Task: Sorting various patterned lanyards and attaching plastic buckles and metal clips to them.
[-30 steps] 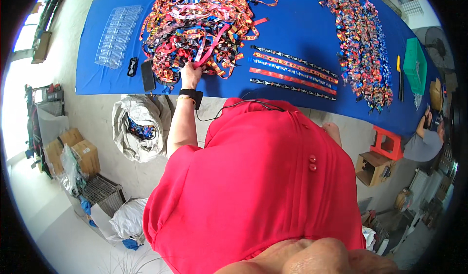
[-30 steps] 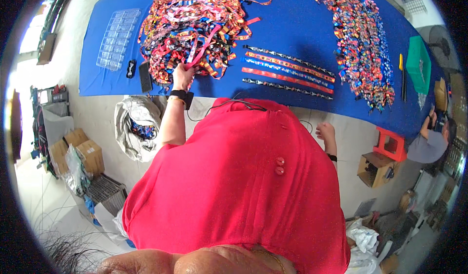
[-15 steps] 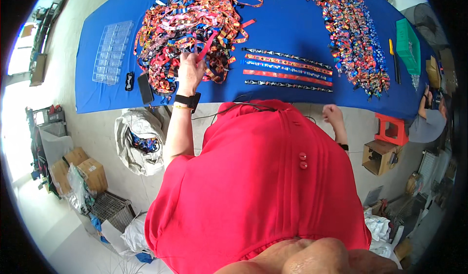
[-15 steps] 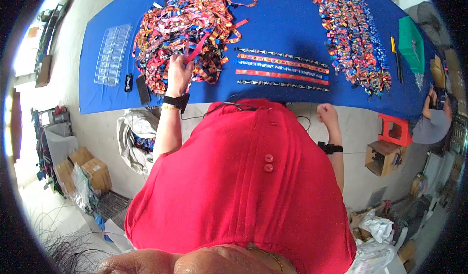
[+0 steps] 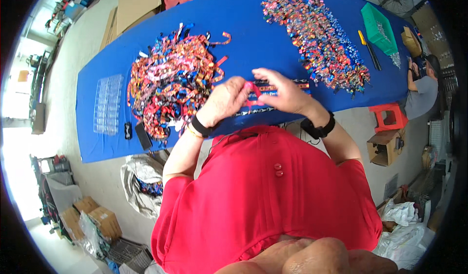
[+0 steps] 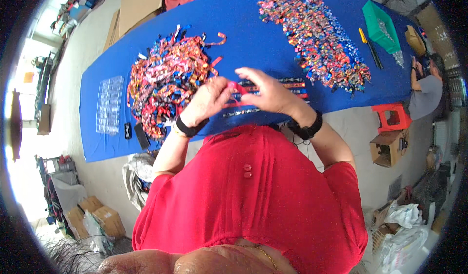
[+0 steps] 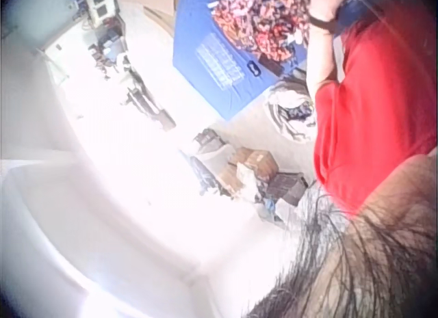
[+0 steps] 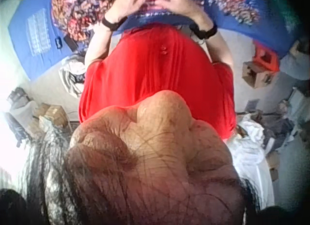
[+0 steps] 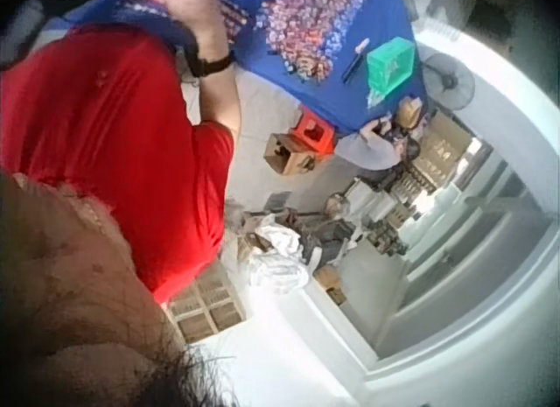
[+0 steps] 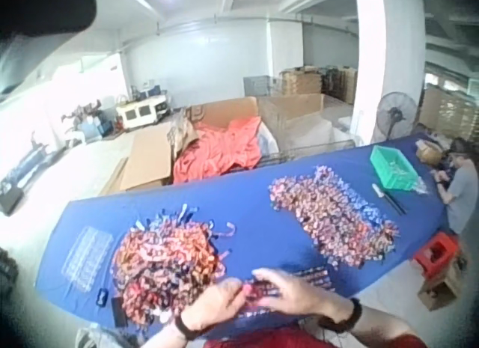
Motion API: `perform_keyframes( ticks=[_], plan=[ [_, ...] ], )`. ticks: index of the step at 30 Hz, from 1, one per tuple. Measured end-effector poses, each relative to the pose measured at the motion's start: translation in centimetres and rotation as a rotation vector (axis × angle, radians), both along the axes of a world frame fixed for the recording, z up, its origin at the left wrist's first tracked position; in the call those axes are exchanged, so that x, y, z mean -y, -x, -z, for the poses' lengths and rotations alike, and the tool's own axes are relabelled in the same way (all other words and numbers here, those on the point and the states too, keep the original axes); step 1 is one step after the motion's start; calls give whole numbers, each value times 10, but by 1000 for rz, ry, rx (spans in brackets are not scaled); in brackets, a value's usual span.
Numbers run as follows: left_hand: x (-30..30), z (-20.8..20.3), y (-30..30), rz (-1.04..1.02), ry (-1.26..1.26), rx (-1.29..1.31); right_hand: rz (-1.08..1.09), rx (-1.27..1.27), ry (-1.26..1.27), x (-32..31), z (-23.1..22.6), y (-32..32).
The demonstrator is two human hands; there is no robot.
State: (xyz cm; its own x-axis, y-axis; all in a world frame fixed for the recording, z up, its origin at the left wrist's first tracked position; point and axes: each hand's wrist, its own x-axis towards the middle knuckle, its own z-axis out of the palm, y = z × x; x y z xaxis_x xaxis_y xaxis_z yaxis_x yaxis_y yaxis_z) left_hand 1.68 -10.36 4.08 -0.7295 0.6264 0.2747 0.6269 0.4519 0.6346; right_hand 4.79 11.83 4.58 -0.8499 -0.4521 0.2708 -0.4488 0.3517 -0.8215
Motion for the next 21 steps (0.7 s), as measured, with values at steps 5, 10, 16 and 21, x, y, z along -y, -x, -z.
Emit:
perform_keyframes(
  ticks=[5, 10, 16, 21],
  plan=[
    [-20, -15, -12, 44, -13, 70, -13, 101, -30, 9, -11, -8],
    [-26, -3, -9, 47, 15, 55, 22, 206, 4, 4, -7, -8],
    [-22, 10, -4, 78, 80, 40, 96, 13, -6, -2, 2, -6],
    [-10, 12, -7, 69, 86, 159, 176, 55, -33, -7, 3, -10]
  ],
)
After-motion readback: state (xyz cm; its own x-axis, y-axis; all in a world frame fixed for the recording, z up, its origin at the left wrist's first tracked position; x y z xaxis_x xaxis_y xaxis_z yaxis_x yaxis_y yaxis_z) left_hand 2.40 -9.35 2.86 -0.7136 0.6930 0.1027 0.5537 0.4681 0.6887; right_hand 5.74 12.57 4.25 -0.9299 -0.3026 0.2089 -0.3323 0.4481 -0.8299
